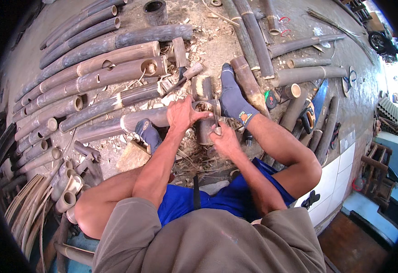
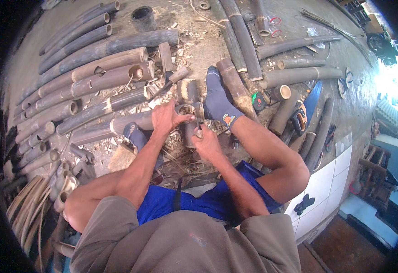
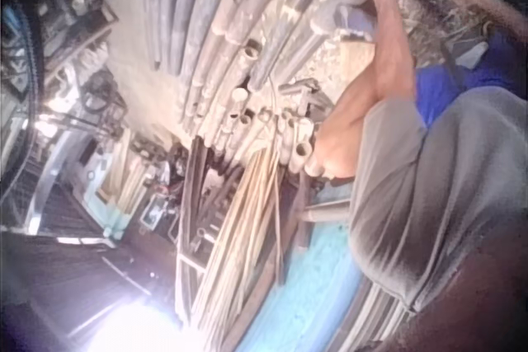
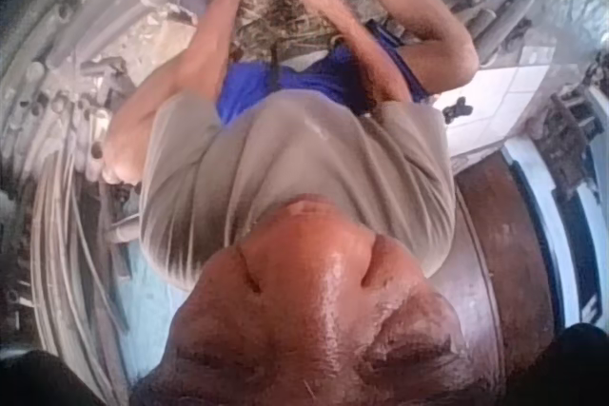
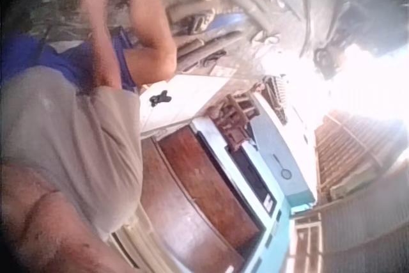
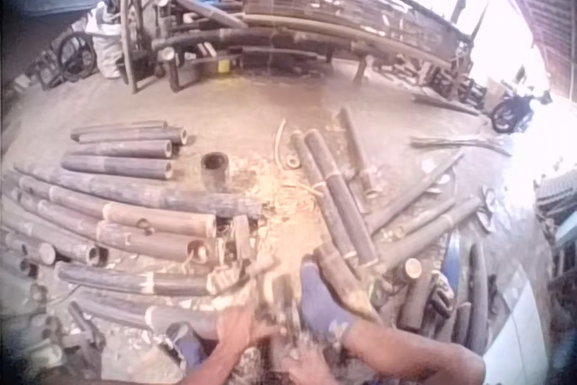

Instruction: The person sits on the floor and repeatedly fits smaller bamboo segments into larger bamboo tubes, tapping them with a wooden mallet to seat them. The person also uses a tape measure to check dimensions and adjusts the pieces by hand.

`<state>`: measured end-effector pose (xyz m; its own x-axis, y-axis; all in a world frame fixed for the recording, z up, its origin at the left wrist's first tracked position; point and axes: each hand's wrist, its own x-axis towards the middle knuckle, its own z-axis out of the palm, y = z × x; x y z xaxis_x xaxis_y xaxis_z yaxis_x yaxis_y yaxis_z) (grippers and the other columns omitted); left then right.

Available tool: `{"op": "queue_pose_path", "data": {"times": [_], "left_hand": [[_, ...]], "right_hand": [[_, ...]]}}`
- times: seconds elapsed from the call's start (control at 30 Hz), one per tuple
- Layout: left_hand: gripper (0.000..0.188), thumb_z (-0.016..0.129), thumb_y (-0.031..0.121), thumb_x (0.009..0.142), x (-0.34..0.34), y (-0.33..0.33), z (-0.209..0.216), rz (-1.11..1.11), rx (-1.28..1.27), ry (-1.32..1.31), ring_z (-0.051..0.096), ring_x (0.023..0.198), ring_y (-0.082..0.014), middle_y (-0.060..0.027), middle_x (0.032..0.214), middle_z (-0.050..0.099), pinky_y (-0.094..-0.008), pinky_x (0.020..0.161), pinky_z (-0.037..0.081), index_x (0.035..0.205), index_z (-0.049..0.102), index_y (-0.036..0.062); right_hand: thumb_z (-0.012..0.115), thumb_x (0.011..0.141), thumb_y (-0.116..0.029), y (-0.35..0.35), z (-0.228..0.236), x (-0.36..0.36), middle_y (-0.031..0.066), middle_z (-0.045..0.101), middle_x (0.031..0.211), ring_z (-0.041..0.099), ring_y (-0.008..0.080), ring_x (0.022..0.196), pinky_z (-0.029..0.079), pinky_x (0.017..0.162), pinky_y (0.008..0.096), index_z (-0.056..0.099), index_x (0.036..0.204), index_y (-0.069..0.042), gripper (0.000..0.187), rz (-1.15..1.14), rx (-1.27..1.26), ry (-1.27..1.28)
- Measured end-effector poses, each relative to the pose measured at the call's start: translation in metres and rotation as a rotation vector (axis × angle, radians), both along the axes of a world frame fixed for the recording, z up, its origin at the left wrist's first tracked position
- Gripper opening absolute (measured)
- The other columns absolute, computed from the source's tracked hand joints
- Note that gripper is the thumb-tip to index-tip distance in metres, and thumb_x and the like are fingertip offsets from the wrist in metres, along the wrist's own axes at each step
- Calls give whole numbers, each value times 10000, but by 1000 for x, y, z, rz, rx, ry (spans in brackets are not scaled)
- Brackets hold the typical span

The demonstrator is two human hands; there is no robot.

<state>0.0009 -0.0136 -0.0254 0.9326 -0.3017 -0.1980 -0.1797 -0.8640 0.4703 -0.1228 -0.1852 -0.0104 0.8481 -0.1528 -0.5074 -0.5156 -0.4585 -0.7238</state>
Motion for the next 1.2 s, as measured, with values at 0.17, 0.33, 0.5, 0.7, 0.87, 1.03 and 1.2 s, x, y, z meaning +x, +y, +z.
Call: {"op": "queue_pose_path", "data": {"times": [0.17,0.33,0.5,0.7,0.87,1.03,1.2], "left_hand": [[878,787,832,607,0,-6,-4,74,39,-33,717,773,-341,-180,796,736,-451,798,529,948,703,27],[812,761,806,676,-1,-9,-4,88,19,-24,702,742,-312,-160,766,729,-416,800,457,913,712,31],[752,754,766,729,-5,-5,-19,115,-29,-40,703,766,-310,-159,793,737,-419,811,458,909,711,37],[741,793,718,720,6,1,1,-96,-23,82,726,868,-343,-174,880,749,-467,856,498,1026,687,51],[849,850,708,623,24,41,-3,-331,-26,180,730,964,-385,-213,975,745,-498,856,550,1112,658,41],[885,865,726,580,19,34,3,-295,80,171,723,983,-398,-202,1023,735,-493,860,563,1082,662,26],[656,827,557,706,11,42,-13,-298,19,40,716,1007,-376,-170,1042,725,-502,860,553,1078,664,42]], "right_hand": [[661,860,-213,-39,46,46,366,689,977,669,526,1018,521,896,563,658,1109,47,361,361,-81,100],[674,853,-230,-58,54,79,336,706,987,697,487,985,545,872,529,666,1152,32,398,579,-176,125],[690,849,-233,-72,40,118,296,721,930,728,436,911,563,834,503,677,1171,4,400,863,-183,113],[690,849,-288,-61,33,135,288,722,910,715,461,936,569,857,506,676,1172,-9,427,1002,-317,88],[682,870,-275,-29,5,31,269,724,904,713,466,838,560,759,526,655,1121,-15,363,566,-36,-107],[671,945,-248,20,3,6,140,679,796,678,268,665,524,584,434,627,1073,-41,247,36,327,175],[643,989,-160,101,39,35,39,558,715,580,173,549,490,478,357,562,980,-62,128,-687,764,229]]}}
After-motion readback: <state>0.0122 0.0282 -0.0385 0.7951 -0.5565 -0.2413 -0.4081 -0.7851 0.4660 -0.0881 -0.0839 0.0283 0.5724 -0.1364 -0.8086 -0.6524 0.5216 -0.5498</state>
